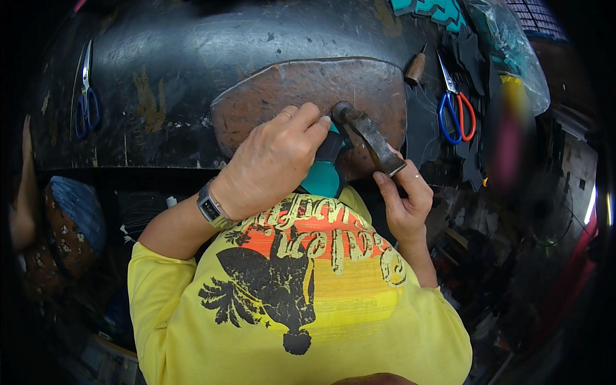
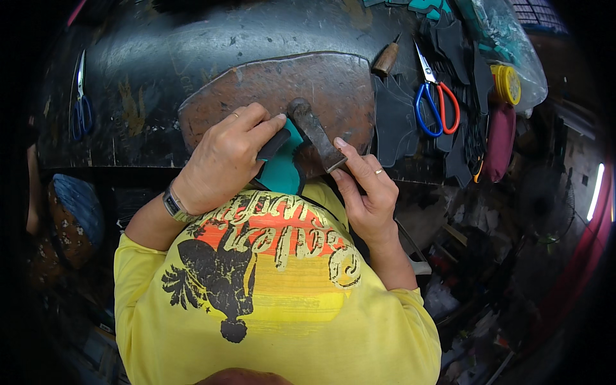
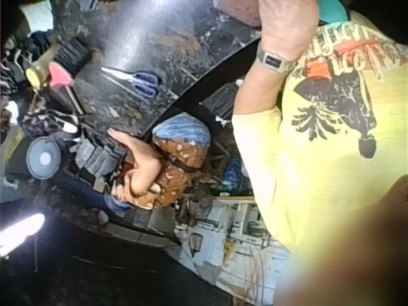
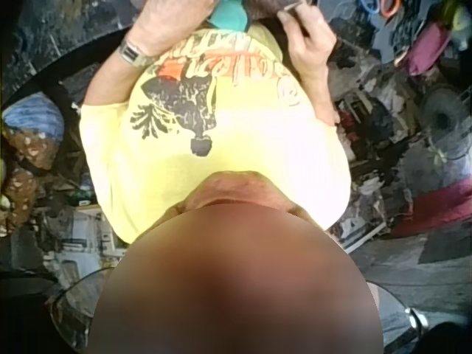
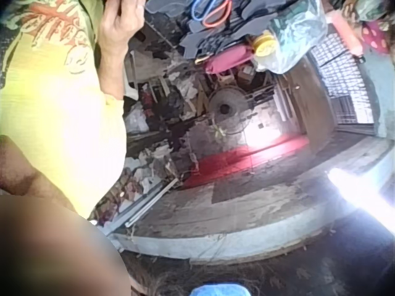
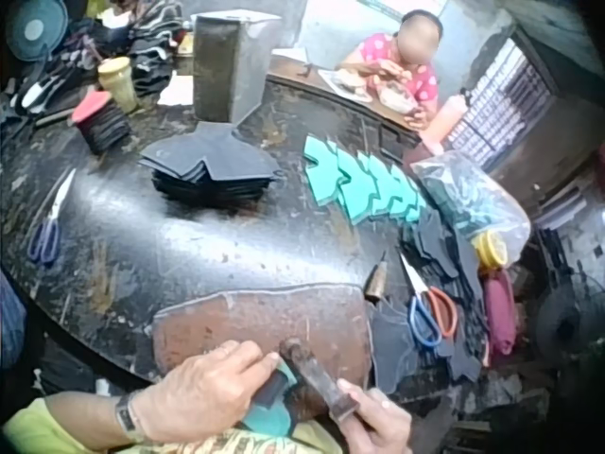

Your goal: The person uses a hammer and a small metal tool to shape and trim black and teal rubber pieces on a curved metal work surface. They repeatedly reposition the pieces, tap them with the hammer, and use the tool to refine edges. Scissors are used to trim the black rubber, and the finished pieces are set aside on the table.

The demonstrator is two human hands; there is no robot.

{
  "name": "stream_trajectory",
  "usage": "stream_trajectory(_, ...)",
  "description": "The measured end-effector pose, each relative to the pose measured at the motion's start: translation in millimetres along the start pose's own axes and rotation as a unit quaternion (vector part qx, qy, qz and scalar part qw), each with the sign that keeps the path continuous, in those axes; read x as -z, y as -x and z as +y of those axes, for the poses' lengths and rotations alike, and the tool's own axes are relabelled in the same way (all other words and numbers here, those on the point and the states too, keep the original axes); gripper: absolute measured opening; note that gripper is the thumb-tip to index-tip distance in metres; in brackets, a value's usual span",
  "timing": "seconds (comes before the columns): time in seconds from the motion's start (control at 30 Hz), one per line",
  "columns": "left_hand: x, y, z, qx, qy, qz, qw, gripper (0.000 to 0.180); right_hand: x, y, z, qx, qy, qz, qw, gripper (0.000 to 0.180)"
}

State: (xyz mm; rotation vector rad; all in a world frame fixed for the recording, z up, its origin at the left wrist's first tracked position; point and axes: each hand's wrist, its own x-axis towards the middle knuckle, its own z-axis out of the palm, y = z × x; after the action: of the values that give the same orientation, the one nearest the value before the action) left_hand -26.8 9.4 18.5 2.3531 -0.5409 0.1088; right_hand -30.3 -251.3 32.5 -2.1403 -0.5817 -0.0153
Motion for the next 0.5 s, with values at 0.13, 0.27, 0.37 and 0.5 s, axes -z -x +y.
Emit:
stream_trajectory(0.13, -0.8, -0.5, -0.6, 0.019, 0.011, 0.001, 1.0, 0.052, -2.0, 0.9, -0.9, -0.01, -0.021, 0.027, 0.999, 0.05)
stream_trajectory(0.27, -2.8, -0.9, -3.2, 0.021, 0.022, 0.005, 1.0, 0.052, -4.3, -0.6, 0.4, -0.04, -0.013, -0.02, 0.999, 0.046)
stream_trajectory(0.37, -2.2, -0.8, -3.8, 0.021, 0.026, 0.01, 0.999, 0.048, -0.4, -0.7, -2.0, -0.032, -0.037, 0.001, 0.999, 0.045)
stream_trajectory(0.5, -0.7, -0.4, -2.9, 0.03, 0.051, 0.014, 0.998, 0.044, -1.2, 2.0, -6.5, 0.006, -0.071, 0.043, 0.997, 0.044)
